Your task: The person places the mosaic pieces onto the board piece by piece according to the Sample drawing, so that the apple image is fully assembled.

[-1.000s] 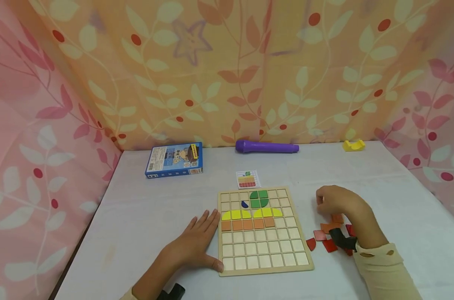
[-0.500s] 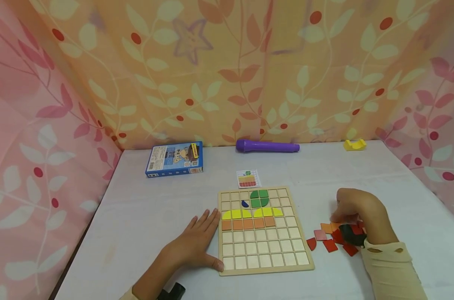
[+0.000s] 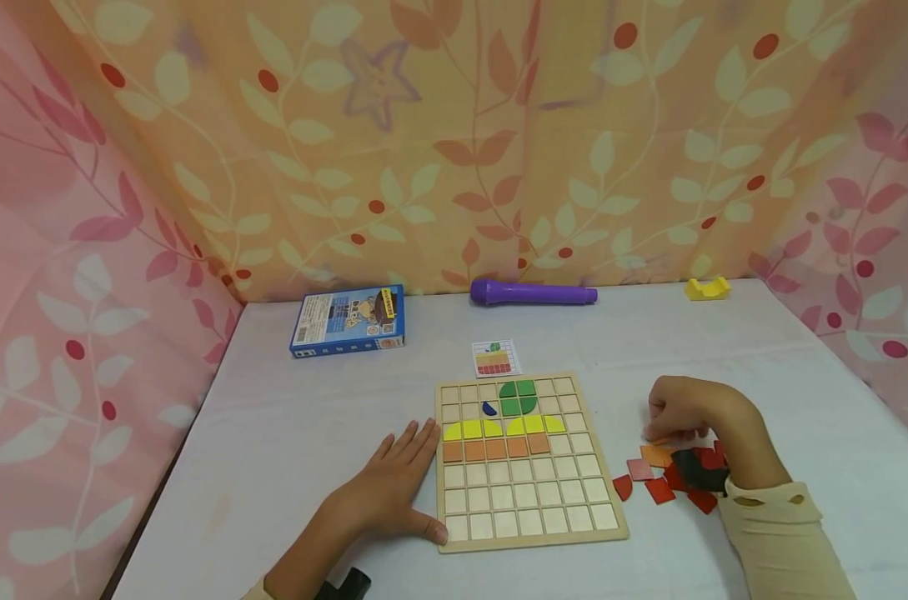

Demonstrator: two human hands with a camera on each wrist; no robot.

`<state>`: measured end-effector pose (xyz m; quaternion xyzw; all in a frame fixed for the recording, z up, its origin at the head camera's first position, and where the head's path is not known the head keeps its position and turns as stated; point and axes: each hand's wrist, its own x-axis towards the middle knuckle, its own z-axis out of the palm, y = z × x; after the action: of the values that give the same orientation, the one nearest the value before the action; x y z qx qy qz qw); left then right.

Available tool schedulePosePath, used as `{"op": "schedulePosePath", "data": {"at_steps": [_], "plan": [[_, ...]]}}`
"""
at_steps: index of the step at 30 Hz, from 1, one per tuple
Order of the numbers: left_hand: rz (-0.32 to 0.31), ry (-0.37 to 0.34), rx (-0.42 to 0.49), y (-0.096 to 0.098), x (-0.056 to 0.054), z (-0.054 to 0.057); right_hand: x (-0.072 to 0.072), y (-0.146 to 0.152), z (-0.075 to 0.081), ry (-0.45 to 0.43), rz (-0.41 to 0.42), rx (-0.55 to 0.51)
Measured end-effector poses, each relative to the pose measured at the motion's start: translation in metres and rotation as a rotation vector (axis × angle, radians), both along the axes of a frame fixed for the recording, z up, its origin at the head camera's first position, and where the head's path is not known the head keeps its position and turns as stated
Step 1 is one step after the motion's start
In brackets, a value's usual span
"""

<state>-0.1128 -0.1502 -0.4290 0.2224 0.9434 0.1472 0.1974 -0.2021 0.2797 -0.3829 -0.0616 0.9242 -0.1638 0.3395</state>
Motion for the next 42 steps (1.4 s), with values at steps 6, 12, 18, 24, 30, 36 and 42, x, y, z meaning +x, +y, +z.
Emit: {"op": "schedulePosePath", "data": {"at_steps": [6,12,18,24,30,36,42], "plan": [[-0.005,0.006,0.006,-0.001,0.0,-0.001,0.0,-0.013,-0.005,0.028,0.125,-0.191],[0.0,0.005,0.009,-0.001,0.001,-0.001,-0.007,-0.029,-0.01,0.079,0.189,-0.397],[0.0,0.012,0.005,-0.001,0.001,-0.002,-0.009,-0.04,-0.012,0.056,0.178,-0.515],[0.0,0.013,0.01,-0.002,0.0,-0.003,-0.011,-0.047,-0.021,0.022,0.156,-0.583],[-0.002,0.009,0.01,-0.002,0.0,-0.003,-0.008,-0.064,-0.03,0.041,0.146,-0.59],[0.002,0.003,0.009,-0.002,0.0,-0.002,-0.003,-0.077,-0.031,0.131,0.158,-0.531],[-0.003,0.007,0.006,-0.002,0.0,-0.002,0.0,-0.083,-0.029,0.176,0.159,-0.509]]}}
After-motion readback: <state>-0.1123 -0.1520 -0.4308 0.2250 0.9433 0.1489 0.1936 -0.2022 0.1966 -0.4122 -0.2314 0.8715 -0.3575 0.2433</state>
